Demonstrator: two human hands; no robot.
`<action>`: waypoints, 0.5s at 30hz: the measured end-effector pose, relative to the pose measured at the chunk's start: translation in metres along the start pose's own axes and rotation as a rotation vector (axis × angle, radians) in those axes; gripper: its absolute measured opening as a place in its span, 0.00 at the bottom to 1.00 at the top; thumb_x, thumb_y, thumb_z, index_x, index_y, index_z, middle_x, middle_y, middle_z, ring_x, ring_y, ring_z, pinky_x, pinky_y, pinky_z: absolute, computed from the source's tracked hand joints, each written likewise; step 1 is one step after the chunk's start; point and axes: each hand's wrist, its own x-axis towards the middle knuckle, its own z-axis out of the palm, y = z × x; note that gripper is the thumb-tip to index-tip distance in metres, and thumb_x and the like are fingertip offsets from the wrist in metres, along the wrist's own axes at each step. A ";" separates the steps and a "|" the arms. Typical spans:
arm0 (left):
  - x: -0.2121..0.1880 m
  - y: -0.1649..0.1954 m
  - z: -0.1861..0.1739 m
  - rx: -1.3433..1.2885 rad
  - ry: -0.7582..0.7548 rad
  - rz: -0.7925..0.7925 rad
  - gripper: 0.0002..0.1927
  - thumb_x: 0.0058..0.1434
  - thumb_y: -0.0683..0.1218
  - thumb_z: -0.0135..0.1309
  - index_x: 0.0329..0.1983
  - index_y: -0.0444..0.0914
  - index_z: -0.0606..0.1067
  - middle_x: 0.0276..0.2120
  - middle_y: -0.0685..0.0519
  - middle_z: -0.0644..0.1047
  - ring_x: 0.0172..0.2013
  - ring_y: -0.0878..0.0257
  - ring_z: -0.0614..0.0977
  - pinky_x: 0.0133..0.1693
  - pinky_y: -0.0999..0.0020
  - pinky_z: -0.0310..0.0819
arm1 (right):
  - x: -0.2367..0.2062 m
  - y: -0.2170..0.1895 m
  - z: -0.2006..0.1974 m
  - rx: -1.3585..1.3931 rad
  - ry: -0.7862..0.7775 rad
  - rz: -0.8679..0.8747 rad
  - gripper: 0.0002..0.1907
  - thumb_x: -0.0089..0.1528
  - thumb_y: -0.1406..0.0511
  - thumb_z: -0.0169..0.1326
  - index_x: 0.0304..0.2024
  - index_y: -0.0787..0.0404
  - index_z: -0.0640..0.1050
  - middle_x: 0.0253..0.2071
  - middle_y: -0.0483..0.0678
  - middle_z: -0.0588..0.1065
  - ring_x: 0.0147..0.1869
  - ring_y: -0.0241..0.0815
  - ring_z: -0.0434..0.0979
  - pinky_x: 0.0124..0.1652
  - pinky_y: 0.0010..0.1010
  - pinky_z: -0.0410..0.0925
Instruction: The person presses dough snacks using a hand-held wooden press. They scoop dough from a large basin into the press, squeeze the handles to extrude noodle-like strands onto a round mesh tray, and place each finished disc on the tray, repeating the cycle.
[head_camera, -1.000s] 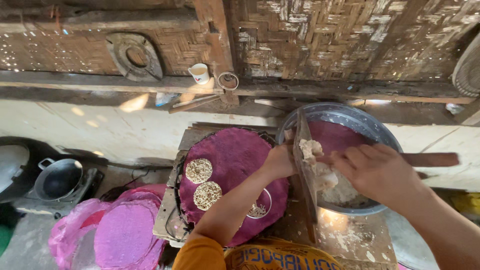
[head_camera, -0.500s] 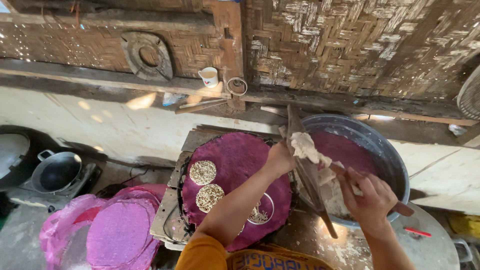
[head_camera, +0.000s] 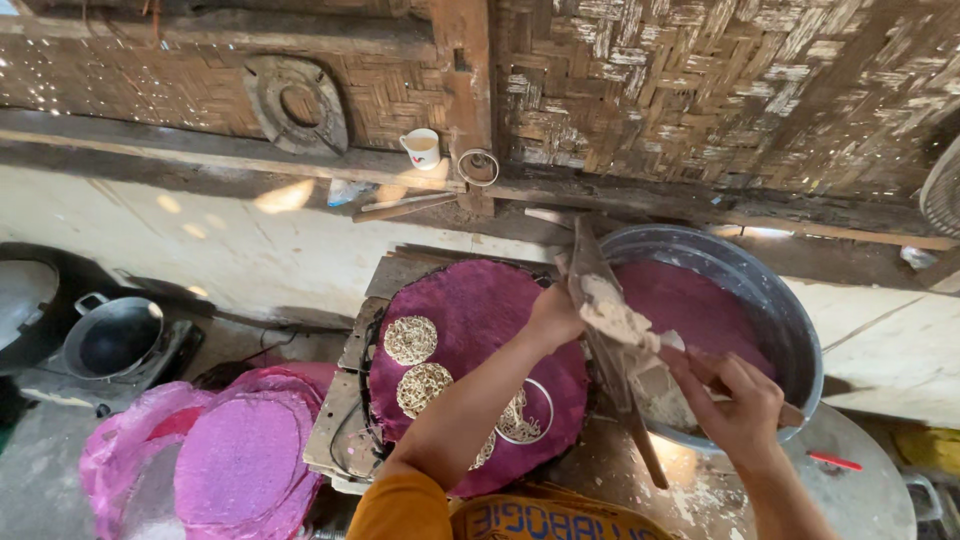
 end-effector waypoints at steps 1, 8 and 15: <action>0.002 -0.009 -0.005 -0.147 -0.016 -0.087 0.23 0.60 0.52 0.58 0.54 0.36 0.77 0.44 0.43 0.82 0.45 0.45 0.83 0.45 0.52 0.77 | -0.003 0.004 -0.005 0.182 -0.050 0.097 0.14 0.59 0.64 0.67 0.44 0.65 0.82 0.34 0.49 0.80 0.35 0.30 0.80 0.35 0.21 0.72; 0.012 -0.057 -0.076 -1.239 -0.587 0.288 0.23 0.56 0.44 0.64 0.54 0.38 0.74 0.50 0.52 0.75 0.52 0.49 0.83 0.60 0.50 0.77 | 0.000 0.048 -0.043 -0.766 -0.452 0.658 0.20 0.63 0.51 0.64 0.55 0.48 0.84 0.45 0.55 0.85 0.47 0.48 0.81 0.46 0.40 0.74; -0.040 0.031 -0.114 -1.530 -0.798 0.744 0.29 0.60 0.43 0.66 0.64 0.36 0.73 0.57 0.48 0.76 0.62 0.48 0.78 0.70 0.47 0.67 | -0.051 0.001 0.073 -3.105 1.156 -1.383 0.35 0.72 0.45 0.49 0.69 0.63 0.64 0.52 0.62 0.76 0.46 0.51 0.78 0.40 0.34 0.71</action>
